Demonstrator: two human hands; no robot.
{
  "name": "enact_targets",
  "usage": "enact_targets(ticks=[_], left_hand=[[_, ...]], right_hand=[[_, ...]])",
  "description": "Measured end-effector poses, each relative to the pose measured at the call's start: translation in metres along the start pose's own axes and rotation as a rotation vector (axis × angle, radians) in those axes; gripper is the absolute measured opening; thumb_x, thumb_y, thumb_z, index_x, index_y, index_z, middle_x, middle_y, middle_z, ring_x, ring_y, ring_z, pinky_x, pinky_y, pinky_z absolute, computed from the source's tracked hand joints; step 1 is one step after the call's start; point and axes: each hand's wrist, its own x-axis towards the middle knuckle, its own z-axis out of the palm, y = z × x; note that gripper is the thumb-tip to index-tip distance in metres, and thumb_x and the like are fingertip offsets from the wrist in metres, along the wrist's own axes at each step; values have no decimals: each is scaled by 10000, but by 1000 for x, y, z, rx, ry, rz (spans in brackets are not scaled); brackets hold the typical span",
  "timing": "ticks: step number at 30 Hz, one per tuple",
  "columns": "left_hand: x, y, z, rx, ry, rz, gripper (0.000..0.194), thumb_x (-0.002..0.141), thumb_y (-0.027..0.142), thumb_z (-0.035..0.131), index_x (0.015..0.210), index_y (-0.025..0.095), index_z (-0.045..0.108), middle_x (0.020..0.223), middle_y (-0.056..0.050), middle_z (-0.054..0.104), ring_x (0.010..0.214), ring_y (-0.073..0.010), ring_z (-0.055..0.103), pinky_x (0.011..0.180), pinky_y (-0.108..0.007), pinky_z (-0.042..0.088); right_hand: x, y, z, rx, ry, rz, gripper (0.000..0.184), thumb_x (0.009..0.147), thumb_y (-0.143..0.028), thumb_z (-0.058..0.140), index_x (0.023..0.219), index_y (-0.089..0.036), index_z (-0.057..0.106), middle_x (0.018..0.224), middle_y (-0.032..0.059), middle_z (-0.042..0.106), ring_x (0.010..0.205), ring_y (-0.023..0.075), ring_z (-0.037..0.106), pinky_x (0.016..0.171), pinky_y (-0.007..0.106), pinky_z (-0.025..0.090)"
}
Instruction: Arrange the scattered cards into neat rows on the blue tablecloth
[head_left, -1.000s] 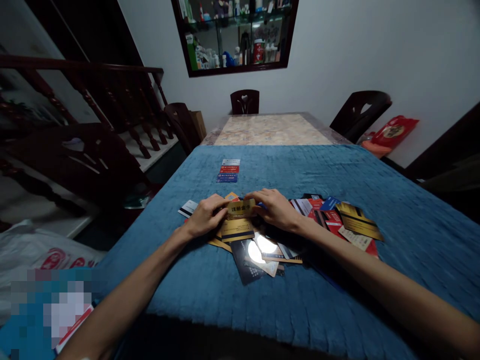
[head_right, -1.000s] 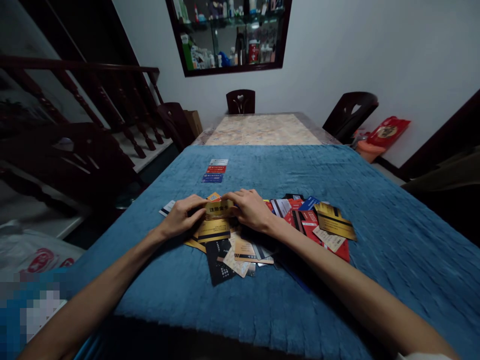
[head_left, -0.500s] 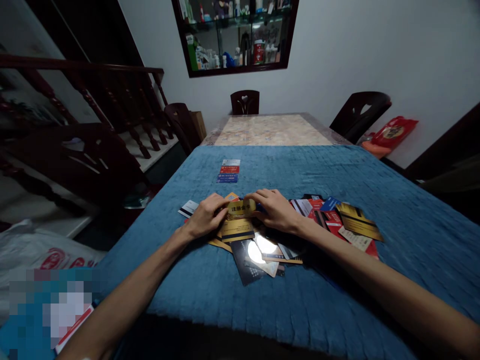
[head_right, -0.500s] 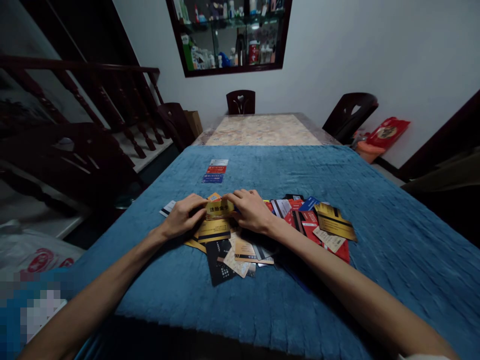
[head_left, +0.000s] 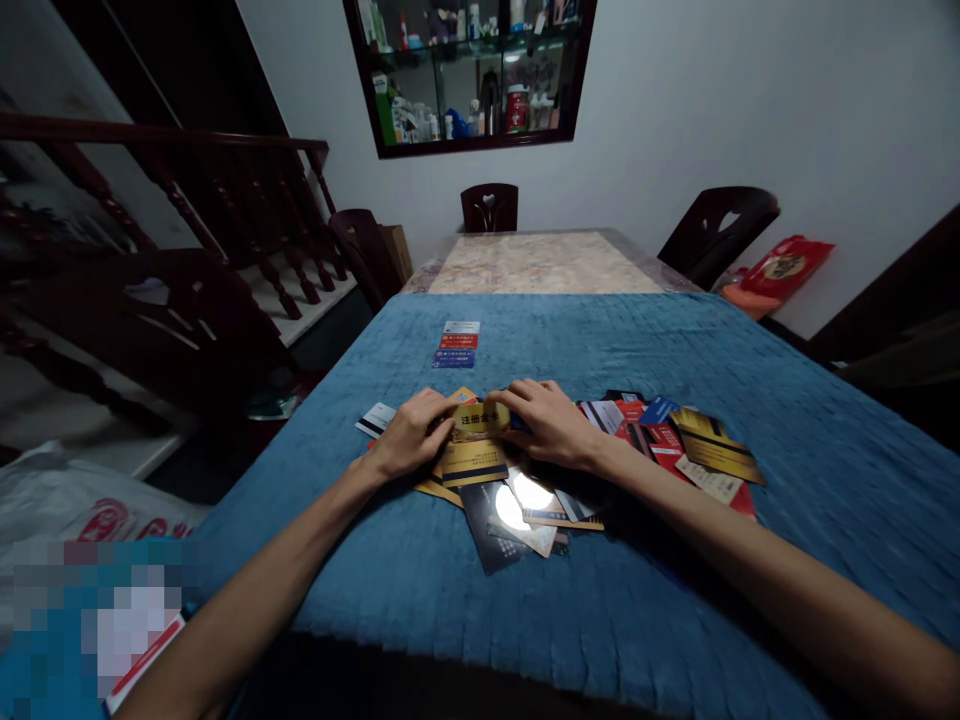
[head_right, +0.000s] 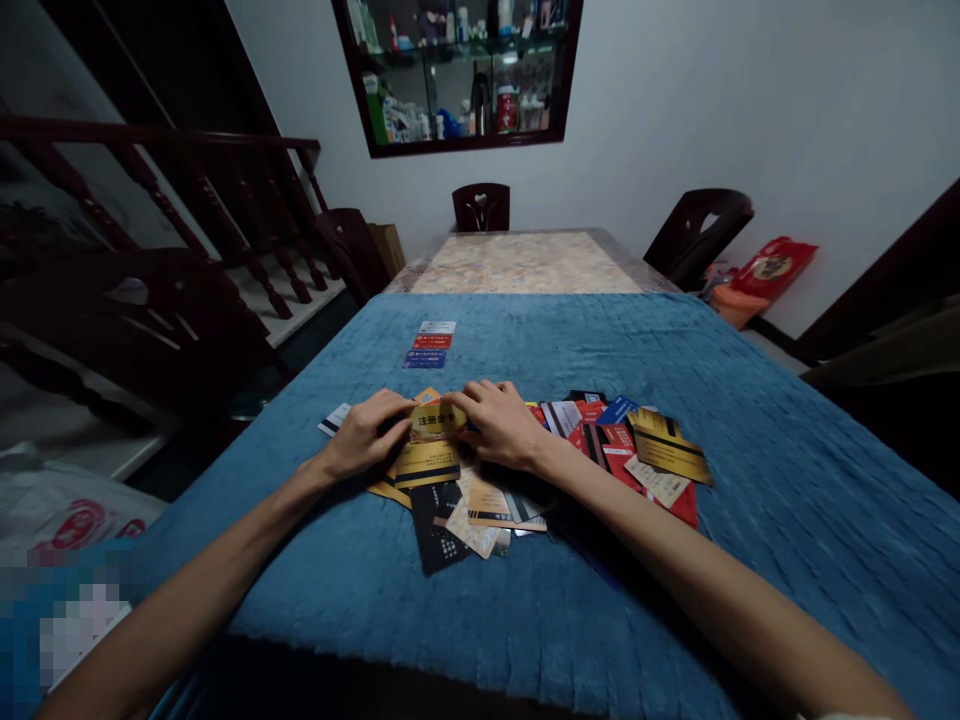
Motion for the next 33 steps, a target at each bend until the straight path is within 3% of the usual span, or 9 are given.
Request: enact_targets(ticks=[12,22,33], left_hand=[[-1,0,1,2,11,-25,201,949,172,516,1082,161,667,962,-72,722,888,-192,623,836,-354,530],[-2,2,6,-26,81,-77,269,916,141,533,1161,164,644,1037,-73,735,926,-187,662,857,-341,559],[-1,6,8,-63,73,-188,299,865,127,544,1144,184,639,1105,-77,717,979,-201,671,911,-376,557]], right_hand=[[2,-4,-2,-5,-74,70,487,894,-200,599,1373,-246,528,1241,106,682,1078,273,574,875,399,344],[2,-10,5,27,-47,145,494,891,-151,590,1372,-245,530,1173,112,678,1070,269,566,884,404,349],[0,-8,1,50,-42,88,498,885,-213,597,1377,-222,517,1171,134,611,1098,289,513,872,403,364]])
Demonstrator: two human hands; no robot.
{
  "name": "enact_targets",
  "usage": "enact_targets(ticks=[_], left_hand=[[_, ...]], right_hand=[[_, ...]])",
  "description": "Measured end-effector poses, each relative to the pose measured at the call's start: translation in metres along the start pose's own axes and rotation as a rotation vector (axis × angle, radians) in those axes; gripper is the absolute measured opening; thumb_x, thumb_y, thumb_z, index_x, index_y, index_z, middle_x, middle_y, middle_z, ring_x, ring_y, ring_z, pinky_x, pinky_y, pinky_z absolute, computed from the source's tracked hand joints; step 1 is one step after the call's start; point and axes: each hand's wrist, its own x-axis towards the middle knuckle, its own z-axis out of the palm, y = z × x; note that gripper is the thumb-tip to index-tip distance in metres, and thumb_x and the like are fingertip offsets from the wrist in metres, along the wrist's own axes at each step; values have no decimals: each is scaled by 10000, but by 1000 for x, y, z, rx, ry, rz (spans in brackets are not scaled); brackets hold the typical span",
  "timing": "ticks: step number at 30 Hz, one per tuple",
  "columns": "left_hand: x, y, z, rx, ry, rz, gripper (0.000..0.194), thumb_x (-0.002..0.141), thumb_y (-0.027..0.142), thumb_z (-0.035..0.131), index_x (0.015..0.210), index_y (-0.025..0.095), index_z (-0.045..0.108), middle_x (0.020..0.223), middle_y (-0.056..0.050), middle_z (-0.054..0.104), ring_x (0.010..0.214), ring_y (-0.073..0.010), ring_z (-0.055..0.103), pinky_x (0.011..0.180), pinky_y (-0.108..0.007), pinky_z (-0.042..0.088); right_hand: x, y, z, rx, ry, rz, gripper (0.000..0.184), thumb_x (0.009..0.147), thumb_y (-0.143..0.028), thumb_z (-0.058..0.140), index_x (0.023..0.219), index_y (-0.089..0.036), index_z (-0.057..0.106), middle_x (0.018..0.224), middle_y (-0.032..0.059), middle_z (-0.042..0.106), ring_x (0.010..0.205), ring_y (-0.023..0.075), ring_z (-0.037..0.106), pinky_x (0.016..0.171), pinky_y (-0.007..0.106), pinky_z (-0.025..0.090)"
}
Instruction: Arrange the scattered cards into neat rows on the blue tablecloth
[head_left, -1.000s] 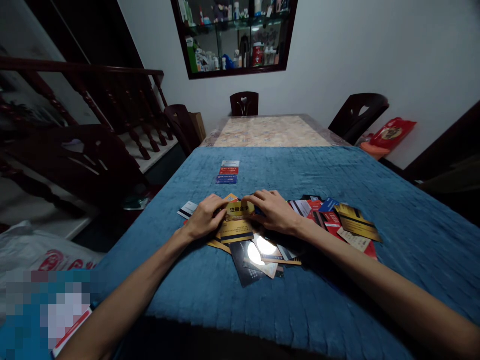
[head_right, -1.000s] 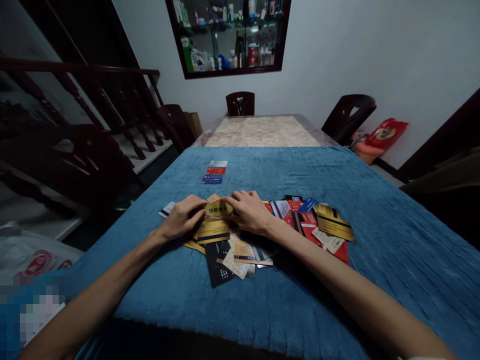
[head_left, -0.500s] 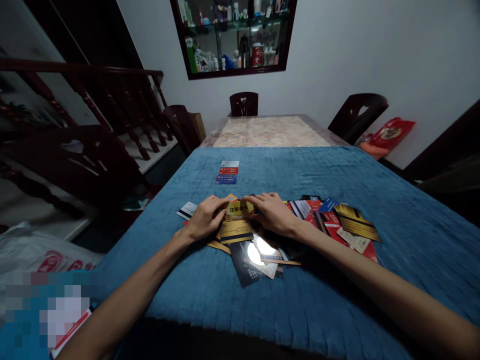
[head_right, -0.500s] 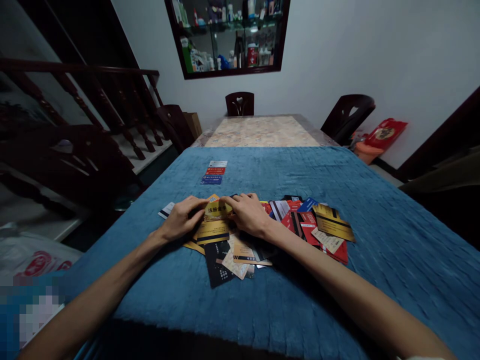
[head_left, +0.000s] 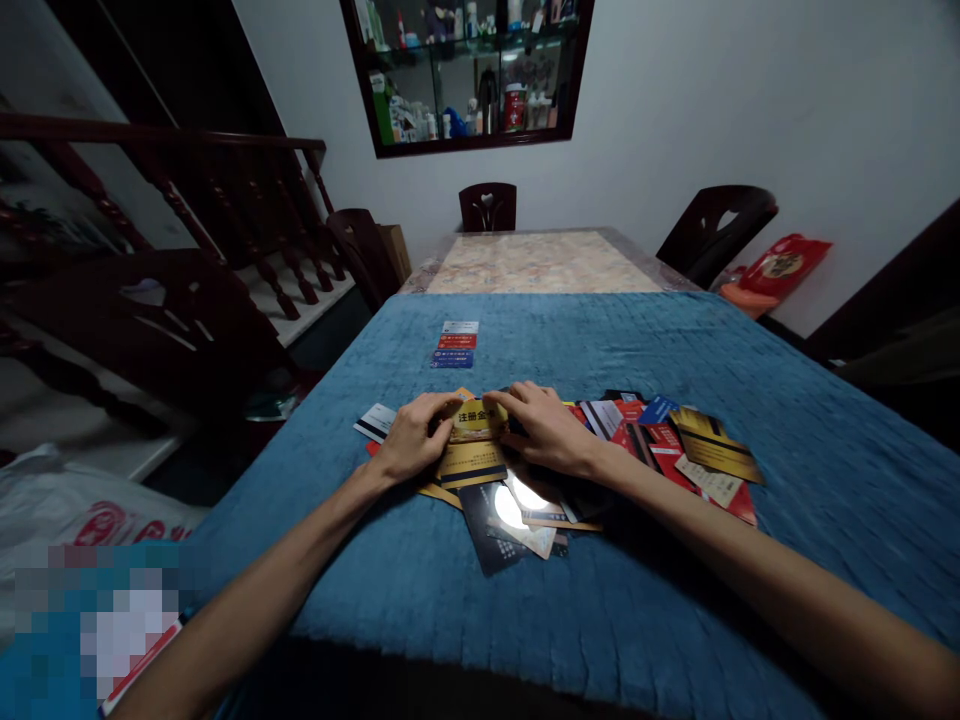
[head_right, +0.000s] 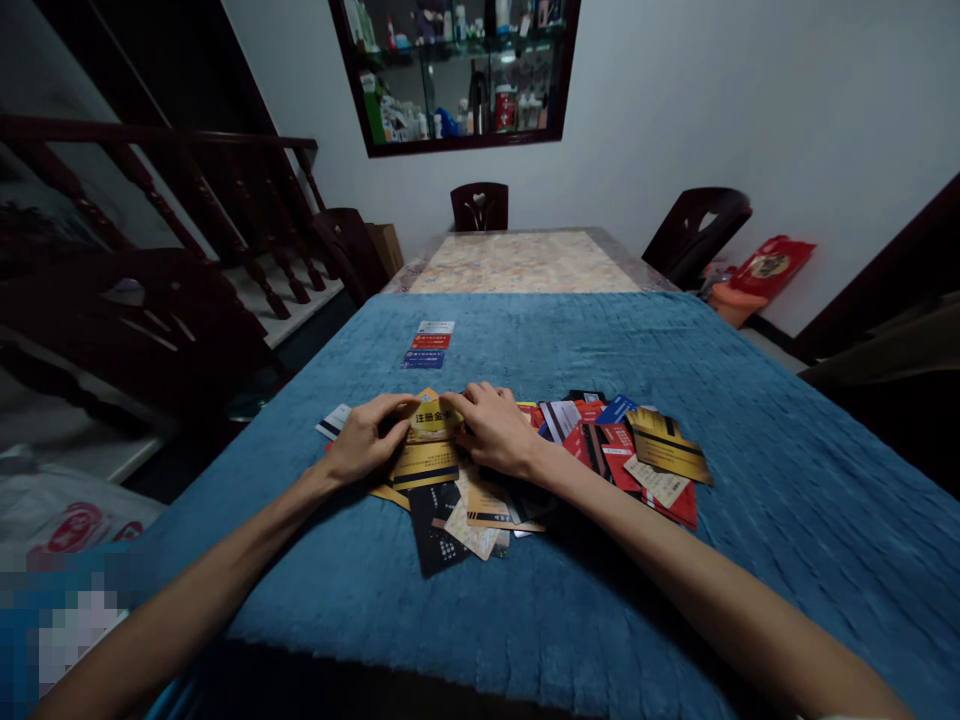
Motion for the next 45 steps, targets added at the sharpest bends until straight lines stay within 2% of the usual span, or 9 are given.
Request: enact_targets(ticks=[6,11,15,22,27,35,41,45], left_hand=[[1,4,-5,25,-63,18,431,776,89,610,1200,163,595,1017,-67,655,944,-203,630,869,-357,547],[2,0,-8,27,-81,33,463,798,119,636,1253,171,563,1096,-83,625,1020,-216,609,911,-370,536],[4,-7,-12,52,-70,58,517,799,136,654,1299,185,534,1130,-86,625,1059,-232,603,940,-397,528],[13,-21,-23,103,-21,38,473,831,187,649,1291,168,541,1128,-96,643,1037,-238,609,936,-416,521],[31,-37,-32,124,-72,-20,424,821,237,670,1232,179,584,1096,-74,626,1033,-237,598,936,-405,511],[55,-71,-28,179,-147,-134,381,744,231,687,1117,159,656,993,-69,602,924,-237,595,863,-389,527],[62,-91,-21,211,-200,-137,329,740,266,701,1057,179,685,935,-63,632,868,-235,605,841,-384,530],[67,-97,-17,225,-234,-153,339,698,225,706,1034,185,701,903,-60,643,866,-247,609,806,-366,529]], right_hand=[[1,-2,-4,-63,-1,9,476,877,-241,605,1344,-203,523,1153,130,613,1092,281,513,867,387,355],[8,-5,-6,-100,-7,40,432,890,-270,592,1307,-178,524,1174,133,617,1103,290,507,862,390,352],[17,-3,-7,-132,4,6,404,891,-304,606,1276,-198,541,1145,124,623,1082,286,496,830,371,359],[38,1,-10,-135,94,-20,457,885,-382,649,1301,-210,569,1251,162,531,1124,315,433,816,386,390],[60,3,-9,-117,93,-29,444,893,-383,633,1296,-208,574,1267,161,508,1120,315,427,805,397,420],[94,8,6,-46,59,67,325,887,-354,637,1164,-184,621,1287,138,523,1132,284,490,877,394,458],[110,17,25,9,55,104,258,855,-339,661,1059,-181,654,1221,117,564,1114,257,530,899,360,465],[117,23,33,45,53,159,305,812,-337,694,1062,-165,675,1189,127,589,1072,256,566,874,341,477]])
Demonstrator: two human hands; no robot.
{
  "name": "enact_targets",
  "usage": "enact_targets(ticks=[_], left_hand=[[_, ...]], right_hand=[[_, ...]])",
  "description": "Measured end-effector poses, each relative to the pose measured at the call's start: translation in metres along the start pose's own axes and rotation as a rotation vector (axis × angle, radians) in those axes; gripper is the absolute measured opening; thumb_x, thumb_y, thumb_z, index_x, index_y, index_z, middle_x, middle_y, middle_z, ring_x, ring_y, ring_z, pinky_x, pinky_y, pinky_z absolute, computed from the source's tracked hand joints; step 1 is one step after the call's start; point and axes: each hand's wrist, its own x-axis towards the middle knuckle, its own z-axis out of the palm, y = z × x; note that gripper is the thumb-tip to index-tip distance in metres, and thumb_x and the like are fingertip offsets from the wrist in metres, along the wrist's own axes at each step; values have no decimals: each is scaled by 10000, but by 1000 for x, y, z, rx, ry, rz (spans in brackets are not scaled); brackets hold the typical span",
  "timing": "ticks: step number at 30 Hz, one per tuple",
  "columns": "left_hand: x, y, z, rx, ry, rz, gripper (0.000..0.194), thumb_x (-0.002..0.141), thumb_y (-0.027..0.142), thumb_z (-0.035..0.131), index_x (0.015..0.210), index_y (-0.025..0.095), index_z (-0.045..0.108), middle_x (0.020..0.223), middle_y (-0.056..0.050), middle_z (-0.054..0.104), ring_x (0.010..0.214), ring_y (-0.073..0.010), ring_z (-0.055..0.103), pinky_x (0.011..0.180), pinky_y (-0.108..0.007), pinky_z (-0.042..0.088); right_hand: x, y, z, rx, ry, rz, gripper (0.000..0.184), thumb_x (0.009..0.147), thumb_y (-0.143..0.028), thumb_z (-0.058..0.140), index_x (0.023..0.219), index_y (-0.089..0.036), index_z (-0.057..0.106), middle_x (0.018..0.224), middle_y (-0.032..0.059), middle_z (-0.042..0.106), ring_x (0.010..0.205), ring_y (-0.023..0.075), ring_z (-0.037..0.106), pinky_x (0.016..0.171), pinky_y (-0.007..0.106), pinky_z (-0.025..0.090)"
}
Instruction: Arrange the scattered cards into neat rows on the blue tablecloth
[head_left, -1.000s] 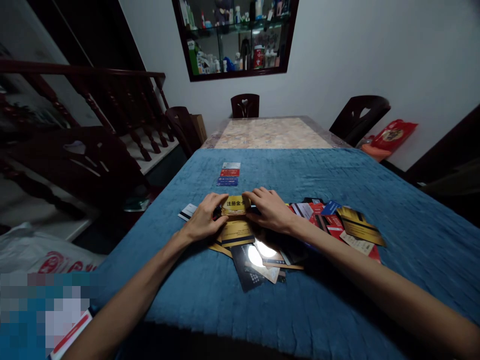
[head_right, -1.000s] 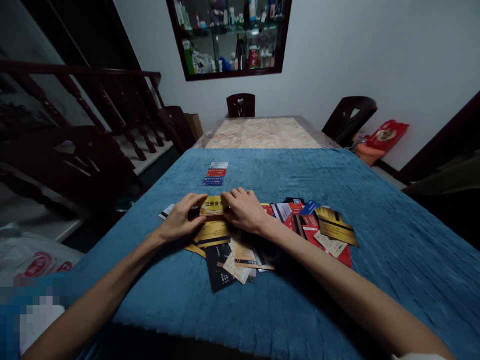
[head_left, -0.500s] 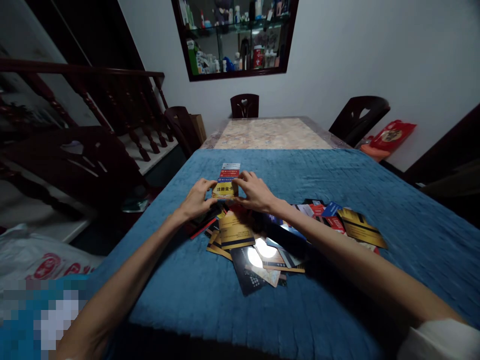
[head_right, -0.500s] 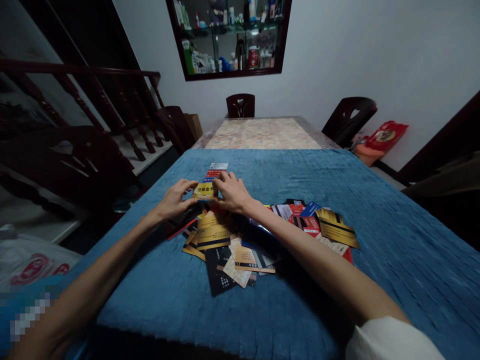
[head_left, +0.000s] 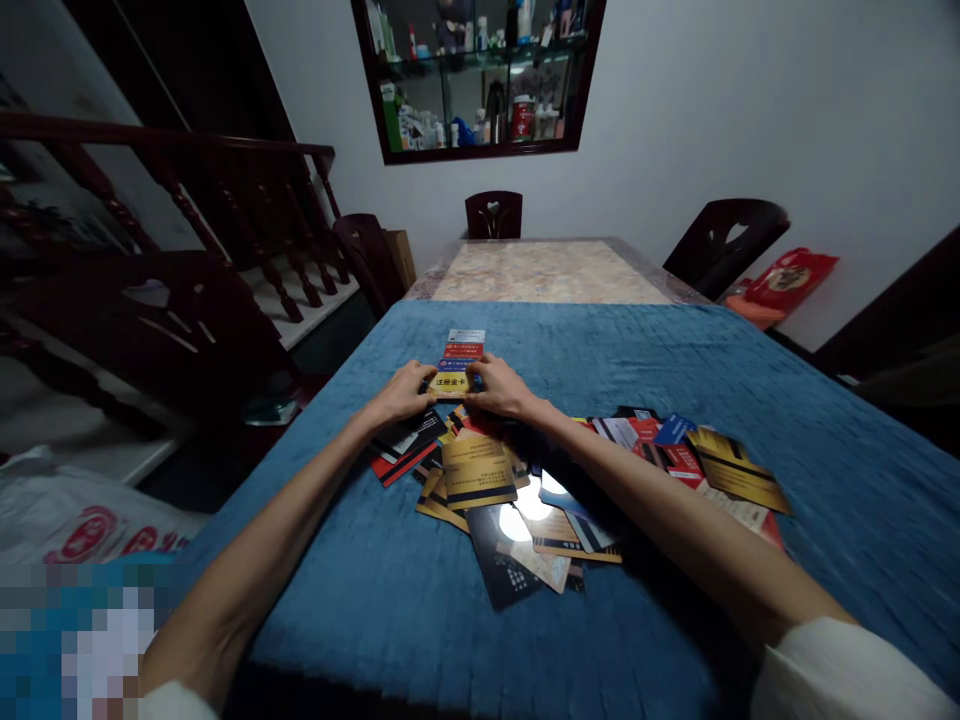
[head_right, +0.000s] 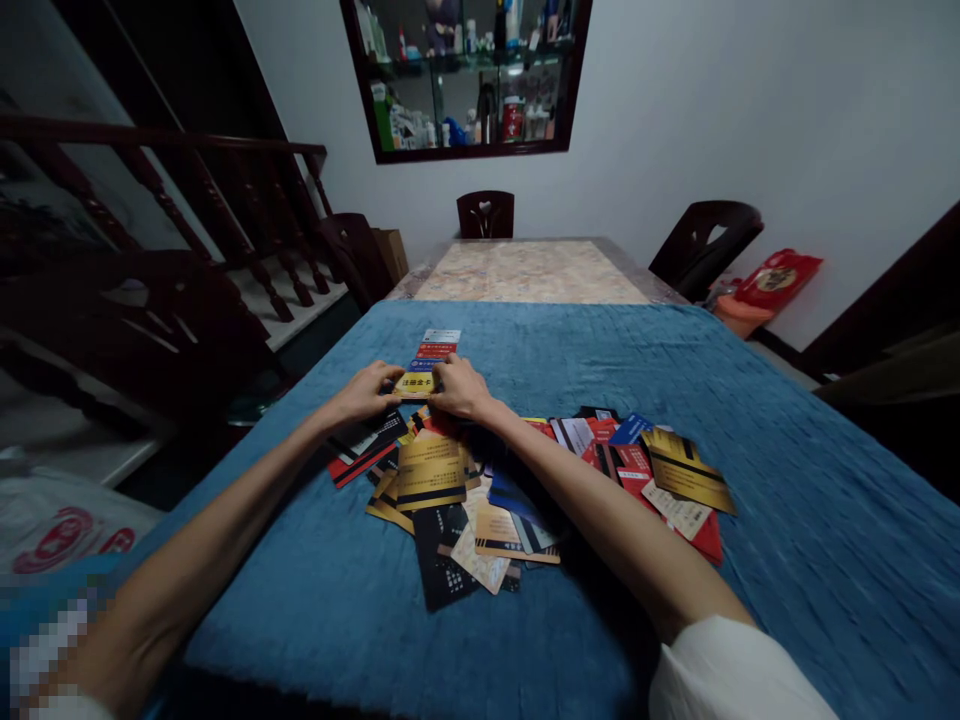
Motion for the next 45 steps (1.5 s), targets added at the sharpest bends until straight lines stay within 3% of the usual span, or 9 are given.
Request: enact_targets(ticks=[8,21,39,45], left_hand=[[4,4,5,11,-50,-1,237,686,232,680,916,185,713,820,-43,623,798,-228,579,757,-340,497],[1,7,4,82,-93,-55,319,777,277,644,1053,169,761,928,-66,668,852,-216,622,829,-312,494],[0,8,9,49,-23,-71,268,811,290,630,976,142,780,946,-90,681,841,-215,619,838,-332,494],[-4,12,12,81,1,-90,336,840,286,623,1110,123,739,1019,-118,669,924,-244,626,895,-371,500]], right_hand=[[3,4,4,8,-40,65,317,786,-324,695,1049,-148,707,1114,131,643,1019,245,605,827,293,478],[1,3,4,-14,-71,92,319,817,-373,689,1027,-134,717,1053,138,665,959,238,612,793,271,451],[0,3,7,-18,-55,94,260,852,-351,631,985,-160,747,1083,136,667,953,245,610,805,290,443],[0,4,7,-20,-67,72,270,869,-330,619,1031,-153,743,1109,144,672,1001,251,616,832,290,449]])
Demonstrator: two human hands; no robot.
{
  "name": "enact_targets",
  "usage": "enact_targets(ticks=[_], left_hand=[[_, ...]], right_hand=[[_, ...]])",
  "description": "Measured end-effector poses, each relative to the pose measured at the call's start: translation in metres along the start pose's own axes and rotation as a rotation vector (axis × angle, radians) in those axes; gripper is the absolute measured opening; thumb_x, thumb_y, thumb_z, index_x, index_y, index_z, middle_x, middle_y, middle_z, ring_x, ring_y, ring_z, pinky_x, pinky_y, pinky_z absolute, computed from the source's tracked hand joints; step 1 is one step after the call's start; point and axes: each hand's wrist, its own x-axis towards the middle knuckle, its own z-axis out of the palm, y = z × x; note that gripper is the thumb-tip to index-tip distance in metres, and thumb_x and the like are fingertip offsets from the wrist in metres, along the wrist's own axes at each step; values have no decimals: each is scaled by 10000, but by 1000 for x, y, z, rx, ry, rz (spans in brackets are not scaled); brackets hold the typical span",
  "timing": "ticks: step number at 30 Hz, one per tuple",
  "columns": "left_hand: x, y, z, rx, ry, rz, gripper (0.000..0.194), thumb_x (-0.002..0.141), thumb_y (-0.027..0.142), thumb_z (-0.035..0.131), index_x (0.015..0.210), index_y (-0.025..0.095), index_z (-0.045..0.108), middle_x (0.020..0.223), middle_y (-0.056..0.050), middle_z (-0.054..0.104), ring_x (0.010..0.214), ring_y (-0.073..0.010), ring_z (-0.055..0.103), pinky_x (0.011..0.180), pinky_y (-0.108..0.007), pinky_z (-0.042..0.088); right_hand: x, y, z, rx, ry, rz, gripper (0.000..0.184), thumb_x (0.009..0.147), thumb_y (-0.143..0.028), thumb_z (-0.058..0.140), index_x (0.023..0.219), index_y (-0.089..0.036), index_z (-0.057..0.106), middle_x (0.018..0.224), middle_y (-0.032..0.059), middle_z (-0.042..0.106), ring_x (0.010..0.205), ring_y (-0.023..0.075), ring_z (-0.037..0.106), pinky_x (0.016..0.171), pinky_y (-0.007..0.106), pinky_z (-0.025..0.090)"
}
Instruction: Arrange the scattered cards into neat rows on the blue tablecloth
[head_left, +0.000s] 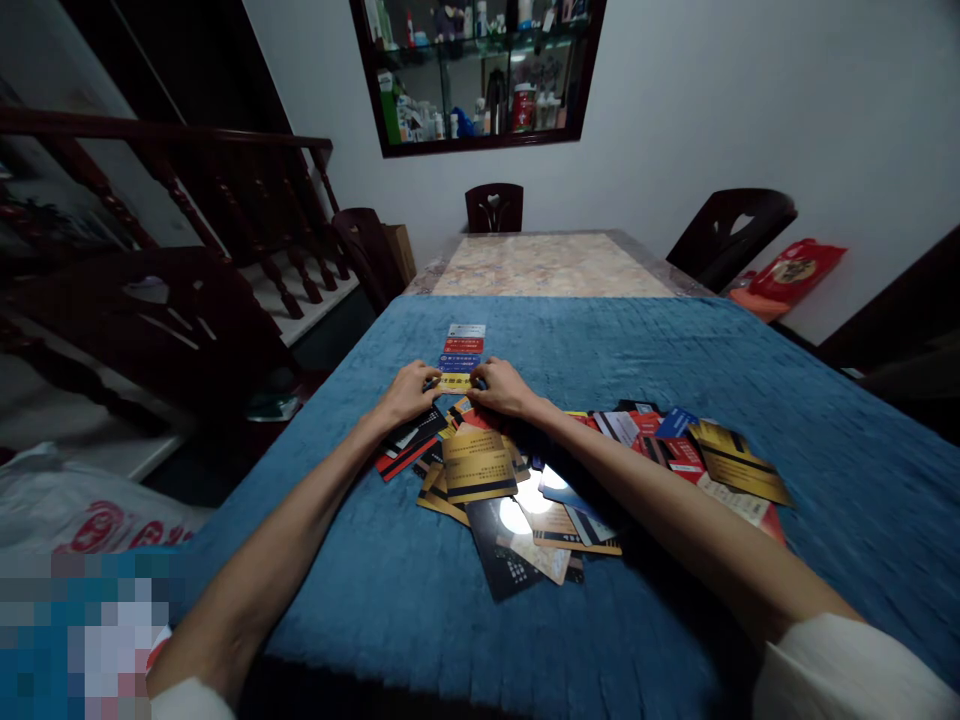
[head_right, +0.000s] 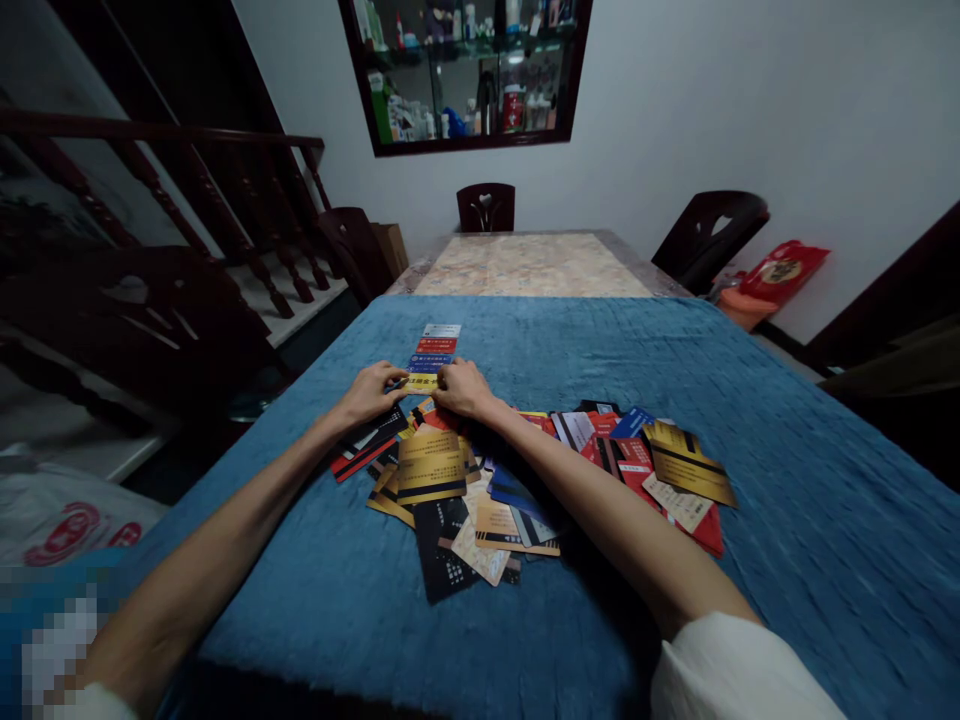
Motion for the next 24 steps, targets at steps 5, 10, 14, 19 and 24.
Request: enact_targets(ticks=[5,10,14,19,24], left_hand=[[-11,11,-6,45,73,37,331,868,277,599,1148,146,717,1128,-128,650,1066,-290,583,949,-445,486],[-31,35,-17,1,131,152,300,867,235,598,1136,171,715,1122,-108,656,1066,-277,559,957,-462,478],[-52,52,-21,-43,137,257,282,884,256,604,1140,195,706,1150,-99,654,1098,-274,539,961,-471,467],[-76,61,-26,-52,95,331,284,871,297,638,1128,193,697,1136,-101,646,1096,-282,527,930,-468,461],[-91,67,-34,-67,21,391,333,822,379,687,1100,195,691,1117,-106,643,1072,-296,521,920,-479,439]], right_hand=[[-5,4,-3,52,21,-37,360,874,-322,632,1180,-146,702,1146,140,669,1002,238,617,862,299,447],[-25,7,-13,85,70,-157,325,910,-322,600,1182,-174,701,1161,124,666,1034,256,575,880,353,435],[-47,10,-20,88,75,-278,294,911,-294,608,1169,-188,699,1180,113,663,1029,258,537,891,388,421],[-73,17,-25,98,90,-404,284,945,-329,576,1156,-184,699,1112,115,672,1000,252,505,892,402,409],[-100,22,-33,119,106,-461,348,954,-384,563,1235,-200,655,1170,127,652,1057,266,491,914,439,412]])
